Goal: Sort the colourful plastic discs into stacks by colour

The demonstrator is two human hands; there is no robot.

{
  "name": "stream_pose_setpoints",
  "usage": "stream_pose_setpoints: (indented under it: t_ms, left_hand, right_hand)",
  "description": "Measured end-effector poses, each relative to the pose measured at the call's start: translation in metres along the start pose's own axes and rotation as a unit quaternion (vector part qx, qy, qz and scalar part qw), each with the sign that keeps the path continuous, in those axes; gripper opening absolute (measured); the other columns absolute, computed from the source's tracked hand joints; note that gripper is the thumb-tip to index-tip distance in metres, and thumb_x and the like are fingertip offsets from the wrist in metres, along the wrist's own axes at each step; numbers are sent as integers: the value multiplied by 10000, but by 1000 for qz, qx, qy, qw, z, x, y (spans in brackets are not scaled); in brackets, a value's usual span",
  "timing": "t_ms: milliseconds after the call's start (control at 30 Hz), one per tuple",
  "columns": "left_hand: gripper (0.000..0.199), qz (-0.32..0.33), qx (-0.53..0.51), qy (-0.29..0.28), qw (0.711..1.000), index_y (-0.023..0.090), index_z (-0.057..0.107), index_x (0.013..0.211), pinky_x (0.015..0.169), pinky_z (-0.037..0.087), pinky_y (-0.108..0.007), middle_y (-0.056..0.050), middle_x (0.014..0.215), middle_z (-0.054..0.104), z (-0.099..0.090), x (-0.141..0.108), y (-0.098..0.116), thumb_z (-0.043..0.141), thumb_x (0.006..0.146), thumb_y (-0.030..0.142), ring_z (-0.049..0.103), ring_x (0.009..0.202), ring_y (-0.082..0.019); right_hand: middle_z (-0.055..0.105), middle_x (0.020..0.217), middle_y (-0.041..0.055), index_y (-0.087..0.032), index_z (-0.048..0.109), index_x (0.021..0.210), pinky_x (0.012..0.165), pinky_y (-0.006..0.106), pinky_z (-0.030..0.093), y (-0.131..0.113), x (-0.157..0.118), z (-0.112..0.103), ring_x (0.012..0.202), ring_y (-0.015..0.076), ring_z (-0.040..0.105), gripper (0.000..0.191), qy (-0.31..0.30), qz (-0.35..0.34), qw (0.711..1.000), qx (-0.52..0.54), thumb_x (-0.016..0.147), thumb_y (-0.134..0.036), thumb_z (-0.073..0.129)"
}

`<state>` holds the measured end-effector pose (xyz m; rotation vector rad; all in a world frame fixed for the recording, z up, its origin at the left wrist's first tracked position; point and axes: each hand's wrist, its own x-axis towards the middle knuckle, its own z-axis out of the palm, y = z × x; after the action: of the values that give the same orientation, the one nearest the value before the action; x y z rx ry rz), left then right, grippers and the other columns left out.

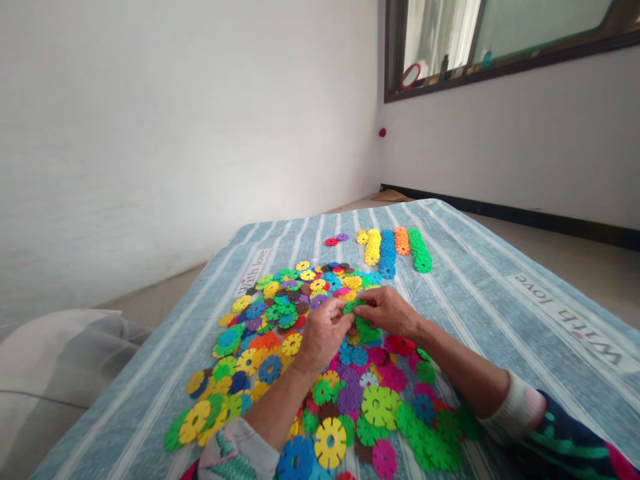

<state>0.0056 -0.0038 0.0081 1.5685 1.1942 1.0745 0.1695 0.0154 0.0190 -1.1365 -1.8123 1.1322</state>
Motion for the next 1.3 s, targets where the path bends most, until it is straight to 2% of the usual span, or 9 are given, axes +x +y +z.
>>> stream_pose_setpoints:
  t_ms: [100,233,400,533,633,733,1033,1167,1300]
  left_hand:
    - [104,31,21,5,999,172,606,812,503,509,-210,31,612,641,0,-1,0,599,714,207,638,534,-125]
    - [142,59,43,26,997,180,635,855,485,505,-204,36,602,642,-1,0,0,591,720,194,632,533,-123]
    - [200,55,41,25,997,177,654,913,455,498,-205,27,622,662,-2,0,1,577,730,194,631,512,-127]
    - [179,41,45,11,998,170,654,882,456,490,-202,29,610,647,-2,-1,4,570,725,191,626,504,-126]
    - [172,45,57,3,997,171,661,874,463,484,-203,27,608,641,-1,-2,5,564,733,194,620,510,-127]
    - [172,61,84,10,995,174,673,876,470,476,-206,26,597,627,-1,-3,3,575,739,206,602,514,-127]
    - [156,64,102,-7,993,196,679,882,497,495,-216,24,626,647,-1,-5,-1,590,759,231,642,545,-146]
    - [198,70,116,-16,991,195,684,933,496,499,-217,15,640,659,0,-5,-1,583,766,224,655,562,-152]
    - [264,67,91,-25,993,179,649,1021,553,534,-239,-6,714,685,0,-5,-3,576,771,226,682,604,-164]
  right_hand:
    - [397,443,-79,-171,449,488,441,194,254,-4,-1,-1,447,52,389,268,-7,-3,1000,-23,727,-122,560]
    - [478,493,-65,-183,482,583,421,191,319,-3,-2,3,433,78,484,197,-26,25,999,-11,776,-162,512]
    - [542,576,-44,-192,483,668,413,197,372,0,-3,7,450,98,539,147,-44,46,998,13,814,-205,471]
    - [476,521,-64,-174,544,674,441,190,320,-1,-2,3,473,85,488,106,-32,25,999,-6,778,-173,525]
    - [425,523,-77,-159,608,705,478,195,263,-3,-2,0,510,70,408,71,-7,-25,998,-61,729,-112,560]
    - [438,551,-70,-148,620,686,506,200,252,-4,-2,-2,545,70,393,106,-12,-65,993,-101,718,-80,546]
    - [430,524,-72,-154,594,608,489,200,254,0,-1,-8,524,69,383,114,-46,-68,993,-81,712,-119,564]
    - [478,520,-61,-153,606,624,476,192,274,1,-1,-10,516,73,423,103,-55,-59,995,-64,719,-148,566]
    - [529,519,-49,-151,629,648,461,187,317,4,0,-17,496,77,469,80,-30,-39,998,-43,707,-190,590]
